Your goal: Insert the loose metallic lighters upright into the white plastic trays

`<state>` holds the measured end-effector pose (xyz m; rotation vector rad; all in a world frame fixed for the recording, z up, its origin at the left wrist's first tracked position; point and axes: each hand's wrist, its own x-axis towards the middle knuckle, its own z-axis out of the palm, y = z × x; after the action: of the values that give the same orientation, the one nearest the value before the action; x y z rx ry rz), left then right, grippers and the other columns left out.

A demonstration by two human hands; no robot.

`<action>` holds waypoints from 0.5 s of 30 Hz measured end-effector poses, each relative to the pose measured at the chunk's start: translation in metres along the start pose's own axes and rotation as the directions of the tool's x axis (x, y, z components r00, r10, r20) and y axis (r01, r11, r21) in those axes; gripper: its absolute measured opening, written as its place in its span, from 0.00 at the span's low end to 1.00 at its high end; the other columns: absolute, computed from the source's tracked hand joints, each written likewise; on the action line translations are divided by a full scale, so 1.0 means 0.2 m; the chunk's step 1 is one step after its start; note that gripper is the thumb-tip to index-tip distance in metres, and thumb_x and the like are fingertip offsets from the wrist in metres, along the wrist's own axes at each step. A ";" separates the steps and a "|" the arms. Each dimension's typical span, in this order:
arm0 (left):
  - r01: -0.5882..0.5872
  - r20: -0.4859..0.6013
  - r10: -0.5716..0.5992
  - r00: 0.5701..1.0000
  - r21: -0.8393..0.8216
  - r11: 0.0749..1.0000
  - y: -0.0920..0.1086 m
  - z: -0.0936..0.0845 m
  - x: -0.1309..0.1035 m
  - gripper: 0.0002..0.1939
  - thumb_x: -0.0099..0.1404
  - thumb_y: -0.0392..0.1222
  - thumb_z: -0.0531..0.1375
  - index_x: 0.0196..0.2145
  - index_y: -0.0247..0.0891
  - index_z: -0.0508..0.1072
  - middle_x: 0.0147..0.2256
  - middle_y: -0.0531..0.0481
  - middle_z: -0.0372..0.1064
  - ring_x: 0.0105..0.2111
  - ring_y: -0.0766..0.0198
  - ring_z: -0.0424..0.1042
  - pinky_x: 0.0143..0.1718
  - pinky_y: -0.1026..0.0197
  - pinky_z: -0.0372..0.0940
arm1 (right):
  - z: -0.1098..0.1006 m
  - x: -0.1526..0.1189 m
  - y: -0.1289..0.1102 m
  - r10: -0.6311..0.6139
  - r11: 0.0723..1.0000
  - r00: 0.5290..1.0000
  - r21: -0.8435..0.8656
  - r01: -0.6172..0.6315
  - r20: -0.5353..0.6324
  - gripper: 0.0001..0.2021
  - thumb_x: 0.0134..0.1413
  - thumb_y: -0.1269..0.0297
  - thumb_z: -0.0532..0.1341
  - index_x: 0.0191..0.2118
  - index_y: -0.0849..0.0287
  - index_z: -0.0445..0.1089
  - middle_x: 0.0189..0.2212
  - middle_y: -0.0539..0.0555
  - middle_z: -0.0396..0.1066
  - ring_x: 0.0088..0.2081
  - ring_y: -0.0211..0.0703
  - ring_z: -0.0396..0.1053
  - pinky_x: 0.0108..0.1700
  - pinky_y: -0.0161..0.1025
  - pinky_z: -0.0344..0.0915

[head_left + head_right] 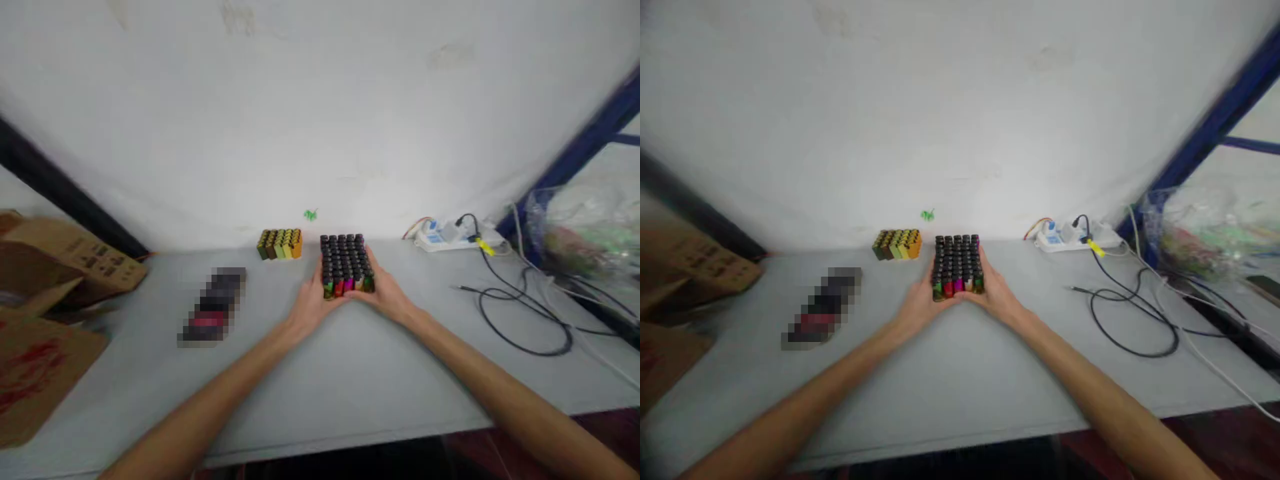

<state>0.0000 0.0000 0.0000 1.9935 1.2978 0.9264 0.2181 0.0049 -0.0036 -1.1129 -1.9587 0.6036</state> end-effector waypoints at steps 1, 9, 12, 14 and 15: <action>-0.003 -0.001 0.004 1.000 0.004 1.000 0.00 0.00 0.00 0.62 0.60 0.51 0.72 0.75 0.37 0.34 0.62 0.35 0.68 0.56 0.44 0.74 0.58 0.45 0.68 | 0.00 0.00 0.00 0.004 1.000 1.000 -0.001 -0.004 0.000 0.60 0.54 0.46 0.70 0.77 0.58 0.29 0.73 0.65 0.49 0.70 0.58 0.56 0.70 0.53 0.54; -0.004 -0.002 0.004 1.000 -0.019 1.000 0.01 0.01 -0.01 0.60 0.60 0.48 0.72 0.75 0.40 0.37 0.64 0.37 0.65 0.59 0.45 0.71 0.61 0.45 0.66 | 0.00 -0.02 0.00 0.029 0.999 0.999 -0.015 -0.029 0.016 0.61 0.54 0.47 0.70 0.77 0.55 0.26 0.73 0.63 0.49 0.71 0.58 0.55 0.70 0.54 0.56; -0.018 -0.007 0.018 1.000 -0.031 0.999 0.03 0.01 -0.01 0.59 0.59 0.46 0.73 0.75 0.42 0.39 0.66 0.38 0.63 0.61 0.46 0.70 0.63 0.45 0.64 | -0.01 -0.03 0.00 0.024 1.000 1.000 -0.015 -0.023 0.011 0.61 0.53 0.48 0.71 0.77 0.56 0.26 0.73 0.63 0.49 0.71 0.57 0.54 0.70 0.54 0.55; -0.016 -0.014 0.016 1.000 -0.041 0.999 0.03 0.01 -0.01 0.58 0.58 0.46 0.73 0.74 0.43 0.41 0.66 0.38 0.63 0.61 0.46 0.70 0.63 0.45 0.64 | -0.01 -0.03 -0.01 0.029 0.999 1.000 -0.013 -0.029 0.011 0.61 0.54 0.48 0.70 0.77 0.57 0.26 0.72 0.64 0.52 0.71 0.58 0.55 0.69 0.54 0.56; -0.014 -0.017 0.013 1.000 -0.045 0.999 0.03 0.01 -0.01 0.58 0.58 0.46 0.73 0.74 0.43 0.43 0.66 0.38 0.63 0.61 0.46 0.70 0.63 0.44 0.64 | -0.01 -0.03 -0.01 0.032 0.999 0.999 -0.013 -0.032 0.011 0.61 0.54 0.48 0.70 0.77 0.57 0.26 0.72 0.64 0.53 0.70 0.58 0.56 0.69 0.54 0.57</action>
<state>0.0049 -0.0043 0.0023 1.9665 1.2627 0.9726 0.2212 -0.0005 -0.0032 -1.1537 -1.9598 0.6158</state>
